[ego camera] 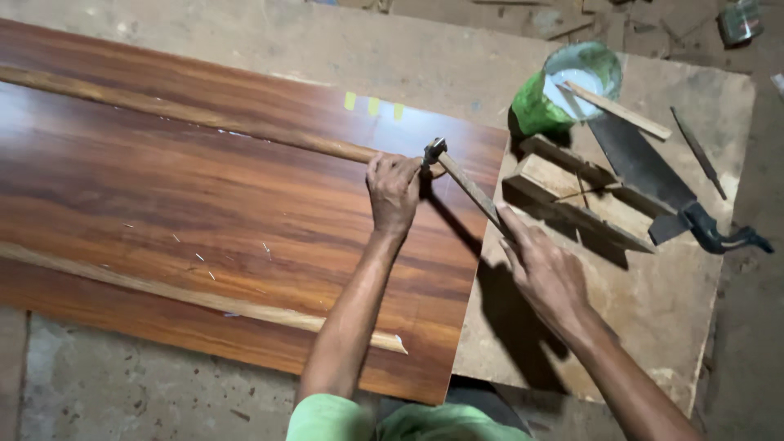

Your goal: The person attaches decorative wooden molding and a carved ornament to a wooden panel by applying glue and hammering nails along the length of the molding and into the ornament.

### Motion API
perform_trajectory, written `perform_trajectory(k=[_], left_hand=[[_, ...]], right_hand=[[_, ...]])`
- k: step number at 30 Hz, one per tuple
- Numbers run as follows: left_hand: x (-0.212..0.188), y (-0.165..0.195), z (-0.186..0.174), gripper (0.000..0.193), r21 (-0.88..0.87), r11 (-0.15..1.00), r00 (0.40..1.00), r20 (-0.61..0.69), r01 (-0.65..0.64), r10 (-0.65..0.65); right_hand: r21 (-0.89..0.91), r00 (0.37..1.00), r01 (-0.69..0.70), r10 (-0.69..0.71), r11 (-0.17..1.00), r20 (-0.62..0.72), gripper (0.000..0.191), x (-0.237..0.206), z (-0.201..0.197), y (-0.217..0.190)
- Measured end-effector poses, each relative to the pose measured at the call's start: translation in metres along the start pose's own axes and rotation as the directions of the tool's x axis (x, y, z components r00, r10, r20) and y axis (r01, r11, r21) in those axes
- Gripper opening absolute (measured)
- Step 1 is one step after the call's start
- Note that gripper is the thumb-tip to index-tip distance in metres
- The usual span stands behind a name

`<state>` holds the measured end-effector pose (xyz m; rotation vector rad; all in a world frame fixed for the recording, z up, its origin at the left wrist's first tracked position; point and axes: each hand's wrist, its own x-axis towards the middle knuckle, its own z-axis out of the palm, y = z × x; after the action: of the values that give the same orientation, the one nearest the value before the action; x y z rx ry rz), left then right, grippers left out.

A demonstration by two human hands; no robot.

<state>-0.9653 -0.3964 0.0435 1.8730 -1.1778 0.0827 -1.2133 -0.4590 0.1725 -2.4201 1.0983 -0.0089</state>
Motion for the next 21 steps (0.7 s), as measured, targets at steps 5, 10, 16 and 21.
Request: perform_trajectory(k=[5,10,16,21], left_hand=[[0.000,0.001,-0.001,0.007,-0.015,0.998,0.998,0.032,0.060,-0.059],[0.002,0.000,0.000,0.012,0.022,1.000,0.999,-0.043,-0.017,0.018],[0.009,-0.002,0.005,0.009,-0.046,0.999,0.998,-0.065,0.007,-0.010],[-0.008,-0.002,0.005,0.008,-0.067,0.997,0.998,-0.051,0.043,-0.047]], right_hand=[[0.244,0.963,0.210,-0.157,0.947,-0.221,0.053,-0.015,-0.020,-0.003],[-0.158,0.990,0.003,0.020,0.987,0.143,0.058,0.008,0.001,0.002],[0.185,0.992,-0.031,0.052,0.982,-0.111,0.058,-0.049,0.013,0.034],[0.322,0.967,-0.202,0.240,0.925,-0.081,0.054,-0.135,0.049,0.068]])
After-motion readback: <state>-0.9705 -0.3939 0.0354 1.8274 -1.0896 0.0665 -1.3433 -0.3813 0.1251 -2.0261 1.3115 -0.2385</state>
